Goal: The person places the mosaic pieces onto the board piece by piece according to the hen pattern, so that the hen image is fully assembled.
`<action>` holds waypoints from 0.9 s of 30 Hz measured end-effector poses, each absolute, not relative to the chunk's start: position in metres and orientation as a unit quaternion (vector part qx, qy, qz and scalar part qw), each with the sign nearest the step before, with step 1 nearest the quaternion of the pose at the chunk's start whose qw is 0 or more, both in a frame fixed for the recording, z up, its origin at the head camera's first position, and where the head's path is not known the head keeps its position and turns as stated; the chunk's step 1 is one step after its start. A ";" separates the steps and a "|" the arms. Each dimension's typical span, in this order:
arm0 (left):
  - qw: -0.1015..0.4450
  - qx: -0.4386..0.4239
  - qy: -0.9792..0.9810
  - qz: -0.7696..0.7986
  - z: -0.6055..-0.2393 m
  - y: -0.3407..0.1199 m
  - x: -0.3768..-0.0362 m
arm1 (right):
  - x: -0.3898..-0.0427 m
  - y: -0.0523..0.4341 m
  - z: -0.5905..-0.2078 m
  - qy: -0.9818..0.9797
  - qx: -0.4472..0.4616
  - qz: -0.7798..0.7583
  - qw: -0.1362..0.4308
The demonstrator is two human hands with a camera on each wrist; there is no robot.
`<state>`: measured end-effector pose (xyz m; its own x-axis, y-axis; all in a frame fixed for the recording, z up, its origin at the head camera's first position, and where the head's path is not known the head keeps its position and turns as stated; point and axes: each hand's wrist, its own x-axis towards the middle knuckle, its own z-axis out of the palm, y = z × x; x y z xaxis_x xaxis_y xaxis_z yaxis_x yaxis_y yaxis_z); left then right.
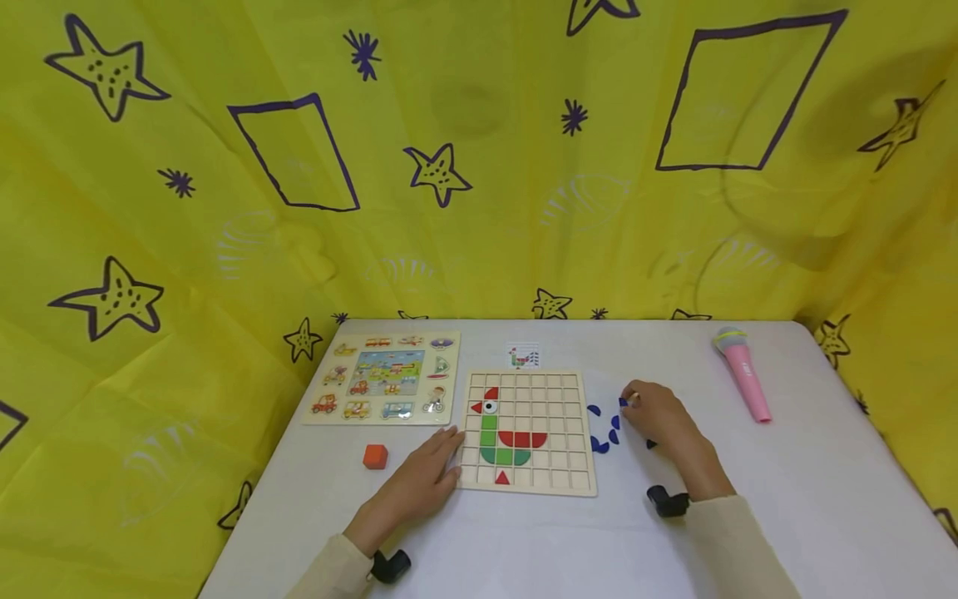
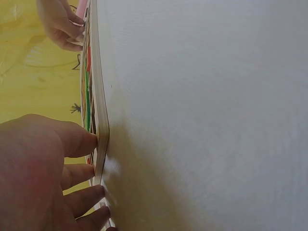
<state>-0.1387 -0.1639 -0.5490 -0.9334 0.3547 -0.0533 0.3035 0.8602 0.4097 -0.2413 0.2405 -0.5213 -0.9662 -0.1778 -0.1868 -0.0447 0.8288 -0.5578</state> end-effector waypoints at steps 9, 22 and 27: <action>0.063 0.170 0.963 0.199 -0.548 -0.163 -0.139 | -0.244 0.240 -0.529 0.947 -0.081 -0.293 0.101; 0.067 0.168 0.961 0.210 -0.548 -0.163 -0.139 | -0.234 0.215 -0.522 0.948 -0.047 -0.300 0.094; 0.071 0.162 0.962 0.209 -0.547 -0.163 -0.138 | -0.226 0.187 -0.512 0.943 -0.065 -0.312 0.092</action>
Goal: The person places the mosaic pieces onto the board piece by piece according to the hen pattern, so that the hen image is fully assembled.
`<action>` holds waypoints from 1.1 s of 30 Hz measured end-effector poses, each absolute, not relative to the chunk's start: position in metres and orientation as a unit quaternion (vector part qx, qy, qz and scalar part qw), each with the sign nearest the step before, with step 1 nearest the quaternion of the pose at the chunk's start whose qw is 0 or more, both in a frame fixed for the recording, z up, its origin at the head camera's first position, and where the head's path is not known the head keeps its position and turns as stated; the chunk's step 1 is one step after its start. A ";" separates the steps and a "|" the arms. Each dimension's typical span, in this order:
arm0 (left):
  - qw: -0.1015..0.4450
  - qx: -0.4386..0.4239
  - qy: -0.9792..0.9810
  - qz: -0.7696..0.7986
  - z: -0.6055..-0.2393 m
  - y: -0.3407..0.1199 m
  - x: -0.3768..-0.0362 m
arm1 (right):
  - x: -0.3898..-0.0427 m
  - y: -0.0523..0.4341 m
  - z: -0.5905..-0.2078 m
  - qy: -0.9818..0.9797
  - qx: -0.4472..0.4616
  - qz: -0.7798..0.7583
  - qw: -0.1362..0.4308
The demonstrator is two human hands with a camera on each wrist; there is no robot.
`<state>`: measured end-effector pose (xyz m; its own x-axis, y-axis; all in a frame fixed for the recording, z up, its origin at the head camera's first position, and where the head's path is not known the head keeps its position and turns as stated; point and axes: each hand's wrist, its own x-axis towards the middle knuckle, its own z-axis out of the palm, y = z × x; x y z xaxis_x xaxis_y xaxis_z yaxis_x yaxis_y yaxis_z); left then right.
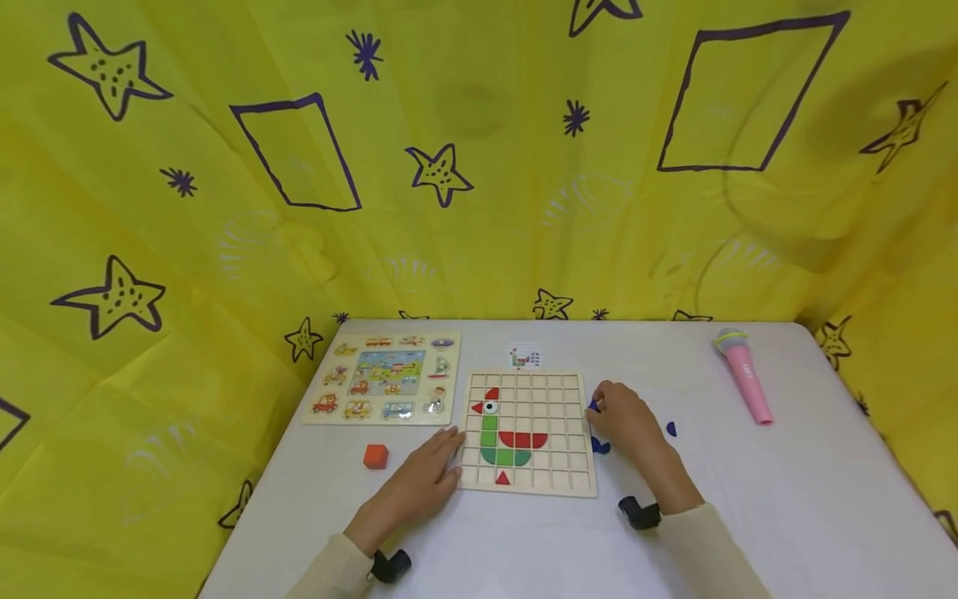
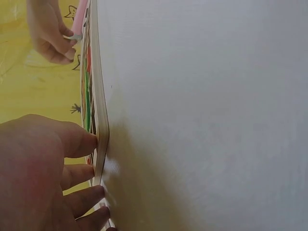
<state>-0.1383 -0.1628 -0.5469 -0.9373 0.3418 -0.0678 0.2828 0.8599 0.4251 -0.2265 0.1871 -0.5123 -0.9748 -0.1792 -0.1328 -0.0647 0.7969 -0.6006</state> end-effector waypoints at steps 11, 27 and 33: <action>0.069 0.164 0.961 0.212 -0.548 -0.164 -0.138 | -0.223 0.131 -0.513 0.935 -0.121 -0.316 0.104; 0.061 0.169 0.960 0.213 -0.546 -0.164 -0.137 | -0.223 0.120 -0.515 0.934 -0.107 -0.307 0.146; 0.063 0.167 0.960 0.217 -0.546 -0.164 -0.137 | -0.223 0.121 -0.516 0.931 -0.111 -0.314 0.150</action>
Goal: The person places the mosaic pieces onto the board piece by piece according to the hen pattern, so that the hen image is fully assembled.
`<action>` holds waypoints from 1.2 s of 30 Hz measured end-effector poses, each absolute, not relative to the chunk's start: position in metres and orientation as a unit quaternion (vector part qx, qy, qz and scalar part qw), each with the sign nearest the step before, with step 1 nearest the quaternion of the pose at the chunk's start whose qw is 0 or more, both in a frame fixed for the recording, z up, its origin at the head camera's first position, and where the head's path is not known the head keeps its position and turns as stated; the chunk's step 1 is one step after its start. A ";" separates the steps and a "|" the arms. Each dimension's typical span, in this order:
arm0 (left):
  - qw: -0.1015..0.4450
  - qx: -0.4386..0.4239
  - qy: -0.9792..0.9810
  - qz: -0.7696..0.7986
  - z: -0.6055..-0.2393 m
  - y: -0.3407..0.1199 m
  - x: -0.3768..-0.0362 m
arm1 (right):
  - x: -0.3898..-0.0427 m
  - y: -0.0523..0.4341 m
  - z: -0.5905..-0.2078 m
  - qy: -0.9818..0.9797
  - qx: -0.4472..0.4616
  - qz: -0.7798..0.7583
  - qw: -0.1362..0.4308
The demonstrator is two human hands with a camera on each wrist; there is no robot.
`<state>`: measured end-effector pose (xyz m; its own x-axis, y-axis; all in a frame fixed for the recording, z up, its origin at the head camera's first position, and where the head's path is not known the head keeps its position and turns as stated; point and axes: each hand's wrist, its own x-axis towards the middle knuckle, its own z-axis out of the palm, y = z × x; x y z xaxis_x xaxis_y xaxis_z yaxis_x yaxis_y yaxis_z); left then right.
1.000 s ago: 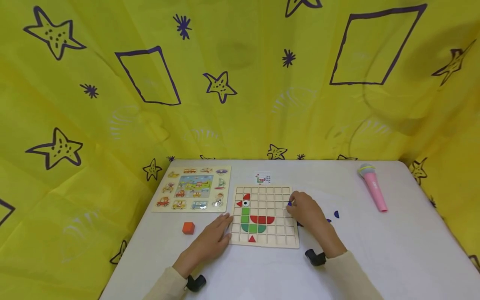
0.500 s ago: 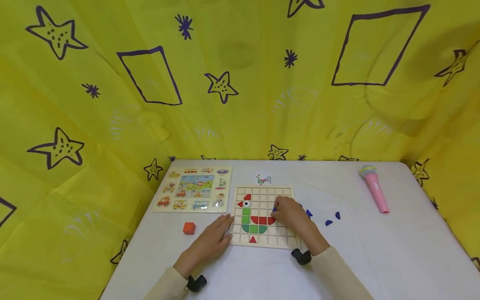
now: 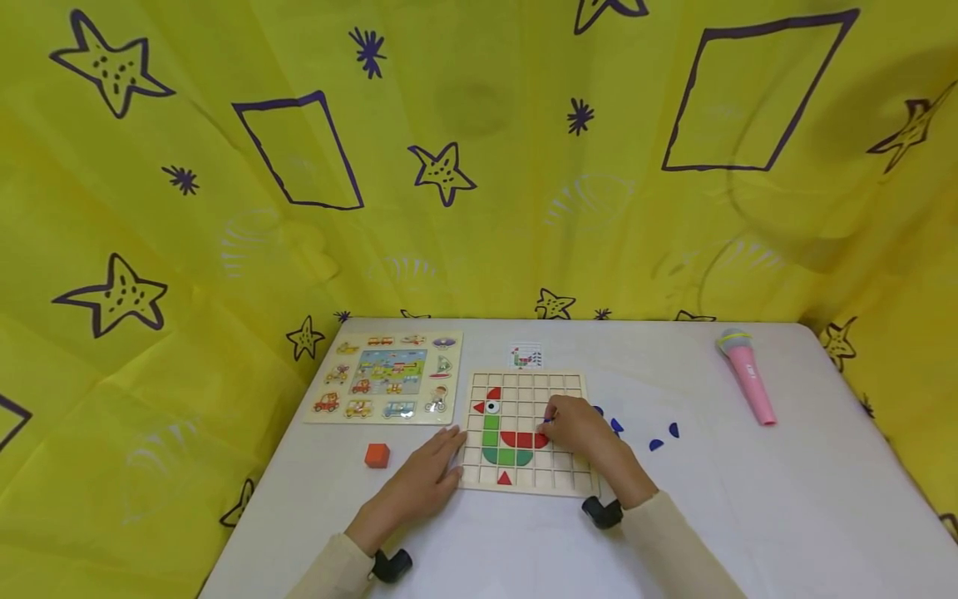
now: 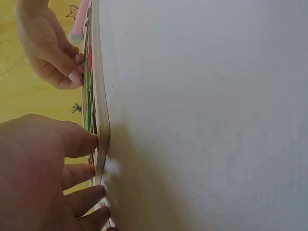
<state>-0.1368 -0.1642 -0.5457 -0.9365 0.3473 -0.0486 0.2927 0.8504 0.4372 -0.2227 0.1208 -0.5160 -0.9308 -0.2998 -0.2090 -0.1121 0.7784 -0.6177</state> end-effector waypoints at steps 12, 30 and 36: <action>0.065 0.167 0.959 0.220 -0.547 -0.165 -0.137 | -0.222 0.121 -0.516 0.927 -0.135 -0.320 0.139; 0.065 0.169 0.960 0.213 -0.547 -0.164 -0.138 | -0.220 0.129 -0.515 0.915 -0.166 -0.336 0.146; 0.064 0.173 0.959 0.213 -0.544 -0.164 -0.138 | -0.223 0.128 -0.518 0.919 -0.169 -0.328 0.137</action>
<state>-0.1378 -0.1642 -0.5444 -0.9322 0.3587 -0.0483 0.3044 0.8493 0.4313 -0.2225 0.1277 -0.5183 -0.9055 -0.4002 -0.1413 -0.2201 0.7275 -0.6499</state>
